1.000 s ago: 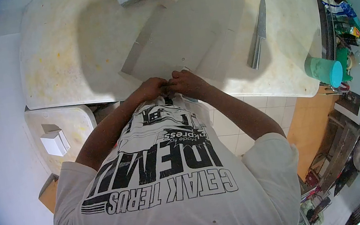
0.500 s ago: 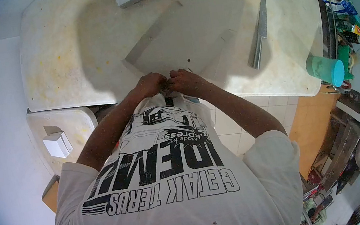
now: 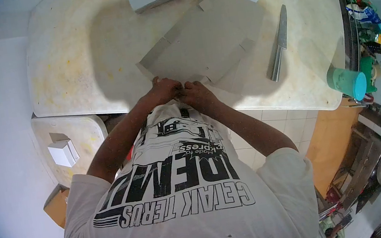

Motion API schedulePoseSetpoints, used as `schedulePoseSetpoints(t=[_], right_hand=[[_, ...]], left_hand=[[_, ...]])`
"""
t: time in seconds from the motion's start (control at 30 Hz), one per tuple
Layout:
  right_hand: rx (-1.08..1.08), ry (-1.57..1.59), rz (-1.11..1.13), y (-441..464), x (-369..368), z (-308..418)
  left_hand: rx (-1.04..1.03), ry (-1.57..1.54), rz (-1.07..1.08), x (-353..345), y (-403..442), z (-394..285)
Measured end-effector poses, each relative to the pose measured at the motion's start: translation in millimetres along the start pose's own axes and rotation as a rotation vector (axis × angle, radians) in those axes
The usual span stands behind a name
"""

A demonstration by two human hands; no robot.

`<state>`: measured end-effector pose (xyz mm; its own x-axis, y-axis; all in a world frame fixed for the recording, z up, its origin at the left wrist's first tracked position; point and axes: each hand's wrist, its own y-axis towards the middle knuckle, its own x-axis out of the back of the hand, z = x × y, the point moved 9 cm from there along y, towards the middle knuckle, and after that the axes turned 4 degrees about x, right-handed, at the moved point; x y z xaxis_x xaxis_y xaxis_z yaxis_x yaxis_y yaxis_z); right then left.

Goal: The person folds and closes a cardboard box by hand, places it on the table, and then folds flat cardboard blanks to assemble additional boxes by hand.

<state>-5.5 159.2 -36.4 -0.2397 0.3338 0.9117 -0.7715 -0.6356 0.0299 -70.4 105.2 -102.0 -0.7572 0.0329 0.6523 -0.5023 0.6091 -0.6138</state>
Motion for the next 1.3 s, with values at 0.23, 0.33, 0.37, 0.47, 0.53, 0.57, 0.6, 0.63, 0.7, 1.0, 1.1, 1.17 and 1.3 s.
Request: schedulePoseSetpoints(t=[0.23,0.33,0.37,0.47,0.53,0.57,0.6,0.63,0.7,1.0,1.1,1.17,1.3], right_hand=[[-0.055,0.207,-0.077,-11.5,-9.3,-2.8],[-0.122,0.297,-0.029,-11.5,-15.7,-3.2],[-0.131,0.351,-0.038,-7.7,-12.0,-1.8],[-0.053,0.338,0.152,18.5,-28.8,14.6],[-0.107,0.285,0.322,51.5,-38.0,-0.2],[-0.140,0.338,0.296,71.6,-25.5,-12.9],[-0.241,0.302,0.098,96.0,-9.6,-36.4],[-0.337,0.266,-0.101,114.4,6.7,-57.2],[-0.193,-0.005,-0.289,142.5,30.9,-60.4],[-0.249,0.309,-0.166,163.6,-8.9,-113.5],[-0.134,0.385,-0.172,156.0,3.0,-104.3],[-0.089,0.429,-0.111,147.2,-2.0,-100.2],[-0.119,0.391,-0.150,127.8,7.3,-101.4]], left_hand=[[0.235,-0.235,-1.005,120.1,-47.3,82.7],[0.440,-0.548,-0.824,76.4,-29.1,141.8],[0.439,-0.691,-0.694,60.2,-25.3,139.6],[0.384,-0.703,-0.601,54.1,-19.1,136.6],[0.425,-0.679,-0.659,54.3,-26.9,123.6],[0.512,-0.811,-0.608,50.3,-31.3,120.6],[0.438,-0.821,-0.646,49.4,-29.6,119.8],[0.366,-0.830,-0.685,43.0,-26.3,122.9],[0.308,-0.854,-0.707,40.9,-31.6,121.3],[0.343,-1.013,-0.775,52.8,-40.1,103.6],[0.354,-0.852,-0.901,66.4,-31.1,116.5],[0.382,-0.850,-0.913,69.6,-25.6,122.8],[0.349,-0.853,-0.895,74.2,-22.7,116.2]])
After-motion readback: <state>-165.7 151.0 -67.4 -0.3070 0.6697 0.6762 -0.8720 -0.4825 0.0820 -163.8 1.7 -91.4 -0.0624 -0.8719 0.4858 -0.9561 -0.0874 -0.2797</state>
